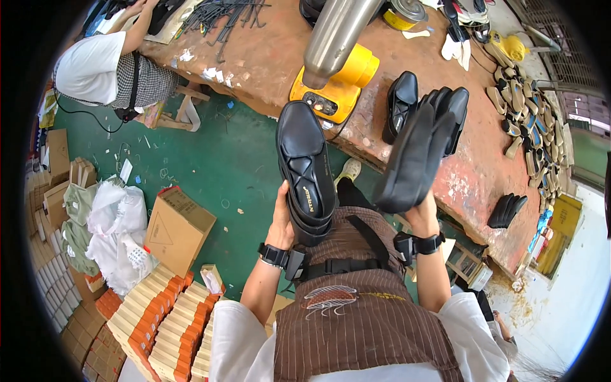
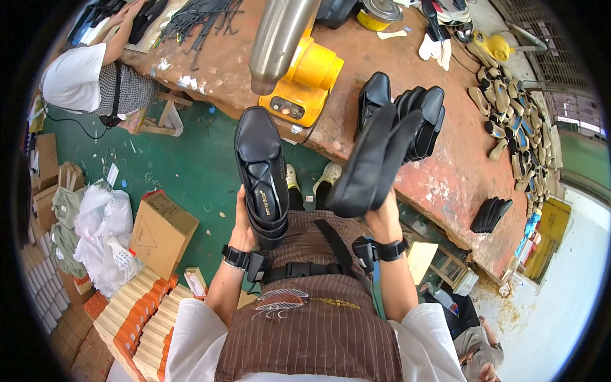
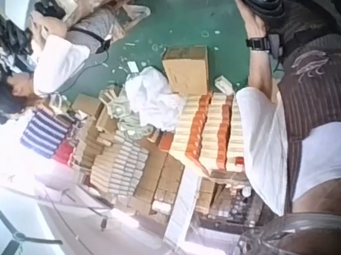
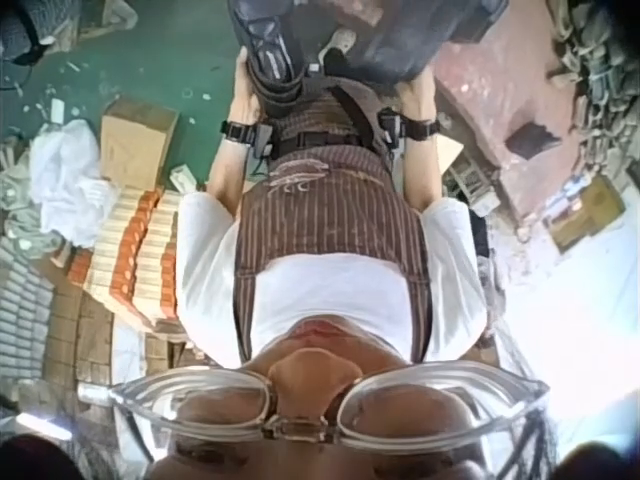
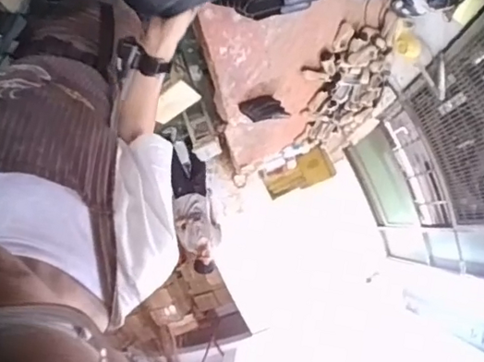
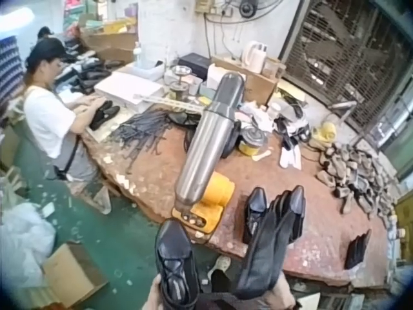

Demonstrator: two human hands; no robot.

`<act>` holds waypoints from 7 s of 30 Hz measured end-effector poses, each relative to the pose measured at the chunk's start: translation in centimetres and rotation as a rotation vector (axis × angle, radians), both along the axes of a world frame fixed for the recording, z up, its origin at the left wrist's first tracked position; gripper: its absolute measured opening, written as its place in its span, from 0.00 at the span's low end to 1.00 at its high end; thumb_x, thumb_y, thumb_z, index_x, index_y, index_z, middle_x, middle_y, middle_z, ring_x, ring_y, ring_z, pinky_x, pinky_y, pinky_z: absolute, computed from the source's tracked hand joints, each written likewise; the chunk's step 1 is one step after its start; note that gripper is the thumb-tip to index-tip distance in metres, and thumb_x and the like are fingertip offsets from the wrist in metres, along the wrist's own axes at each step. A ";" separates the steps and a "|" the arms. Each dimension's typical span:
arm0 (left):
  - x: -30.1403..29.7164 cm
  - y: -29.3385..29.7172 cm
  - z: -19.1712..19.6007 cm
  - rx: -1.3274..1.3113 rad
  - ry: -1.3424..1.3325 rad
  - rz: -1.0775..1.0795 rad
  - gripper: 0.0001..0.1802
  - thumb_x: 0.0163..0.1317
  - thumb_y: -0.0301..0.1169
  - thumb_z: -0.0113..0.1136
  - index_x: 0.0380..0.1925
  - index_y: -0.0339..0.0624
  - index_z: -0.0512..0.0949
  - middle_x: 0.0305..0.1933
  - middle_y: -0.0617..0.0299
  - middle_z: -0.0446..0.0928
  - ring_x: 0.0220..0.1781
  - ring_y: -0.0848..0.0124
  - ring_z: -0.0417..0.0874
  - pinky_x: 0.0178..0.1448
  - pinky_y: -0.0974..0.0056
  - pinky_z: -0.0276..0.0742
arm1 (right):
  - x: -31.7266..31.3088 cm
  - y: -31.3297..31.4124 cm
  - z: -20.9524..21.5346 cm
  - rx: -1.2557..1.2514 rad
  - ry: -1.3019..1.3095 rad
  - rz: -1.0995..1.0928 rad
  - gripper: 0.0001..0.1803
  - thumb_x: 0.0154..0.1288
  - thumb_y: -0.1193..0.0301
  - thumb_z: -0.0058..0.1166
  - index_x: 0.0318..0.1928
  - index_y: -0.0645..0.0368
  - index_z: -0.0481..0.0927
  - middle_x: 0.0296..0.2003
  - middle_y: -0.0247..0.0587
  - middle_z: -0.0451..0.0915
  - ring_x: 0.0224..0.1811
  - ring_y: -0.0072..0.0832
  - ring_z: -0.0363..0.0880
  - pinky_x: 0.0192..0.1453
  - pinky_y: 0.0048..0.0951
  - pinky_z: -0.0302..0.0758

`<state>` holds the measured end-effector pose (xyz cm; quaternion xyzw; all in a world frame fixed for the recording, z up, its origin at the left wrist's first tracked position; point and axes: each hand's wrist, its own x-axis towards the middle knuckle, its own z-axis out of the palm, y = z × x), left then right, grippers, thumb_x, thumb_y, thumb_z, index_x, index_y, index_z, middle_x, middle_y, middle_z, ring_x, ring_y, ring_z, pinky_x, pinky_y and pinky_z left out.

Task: Finishing and cleaning shoes by wiping them with a cloth and using a heat gun.

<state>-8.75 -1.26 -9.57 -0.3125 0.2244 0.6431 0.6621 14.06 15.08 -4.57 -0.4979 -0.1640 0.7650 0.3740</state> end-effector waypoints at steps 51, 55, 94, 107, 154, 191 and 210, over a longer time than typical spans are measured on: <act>2.2 1.6 3.3 0.048 0.230 0.157 0.36 0.57 0.55 0.54 0.56 0.38 0.65 0.55 0.52 0.72 0.53 0.59 0.76 0.58 0.55 0.74 | 0.8 0.4 5.7 0.236 -0.335 -0.059 0.32 0.60 0.83 0.44 0.66 0.57 0.54 0.57 0.42 0.67 0.54 0.31 0.73 0.55 0.31 0.76; 2.3 1.6 3.8 0.048 0.269 0.160 0.37 0.57 0.55 0.55 0.56 0.38 0.65 0.55 0.52 0.72 0.53 0.59 0.76 0.58 0.55 0.73 | 1.0 0.0 5.9 0.198 -0.320 -0.085 0.33 0.61 0.82 0.46 0.66 0.56 0.53 0.58 0.42 0.66 0.56 0.32 0.72 0.58 0.32 0.74; 3.3 3.0 5.6 -0.010 1.020 -0.354 0.44 0.46 0.32 0.69 0.61 0.36 0.57 0.60 0.53 0.65 0.60 0.64 0.67 0.65 0.61 0.62 | -3.5 -3.4 3.3 -0.245 0.011 0.261 0.14 0.59 0.83 0.46 0.48 0.71 0.71 0.43 0.46 0.77 0.43 0.31 0.79 0.48 0.28 0.78; 0.4 3.6 0.2 0.157 0.149 -0.008 0.35 0.55 0.51 0.60 0.55 0.36 0.66 0.51 0.51 0.74 0.49 0.61 0.79 0.55 0.56 0.77 | 5.7 0.6 0.8 -0.206 0.125 -0.319 0.15 0.66 0.65 0.44 0.50 0.57 0.74 0.50 0.39 0.76 0.53 0.34 0.72 0.61 0.40 0.66; 1.5 6.5 3.3 0.178 0.303 -0.013 0.40 0.57 0.57 0.54 0.59 0.36 0.61 0.56 0.50 0.71 0.55 0.61 0.75 0.59 0.55 0.72 | 6.0 -0.4 3.4 -0.087 0.050 -0.294 0.14 0.66 0.68 0.46 0.49 0.61 0.73 0.47 0.42 0.77 0.48 0.35 0.76 0.56 0.39 0.72; -1.1 7.1 4.1 0.232 0.333 -0.118 0.53 0.55 0.72 0.21 0.59 0.33 0.62 0.51 0.42 0.73 0.49 0.55 0.78 0.55 0.54 0.75 | 5.0 -1.4 2.5 -0.118 0.206 -0.209 0.18 0.66 0.66 0.46 0.54 0.60 0.70 0.52 0.42 0.75 0.55 0.38 0.71 0.63 0.45 0.66; -1.5 7.2 8.8 0.125 0.420 -0.016 0.53 0.55 0.72 0.21 0.59 0.33 0.60 0.52 0.39 0.73 0.48 0.56 0.78 0.53 0.56 0.75 | 5.0 -2.2 3.8 -0.098 0.046 -0.334 0.18 0.67 0.68 0.45 0.55 0.61 0.69 0.53 0.44 0.74 0.55 0.39 0.72 0.62 0.45 0.66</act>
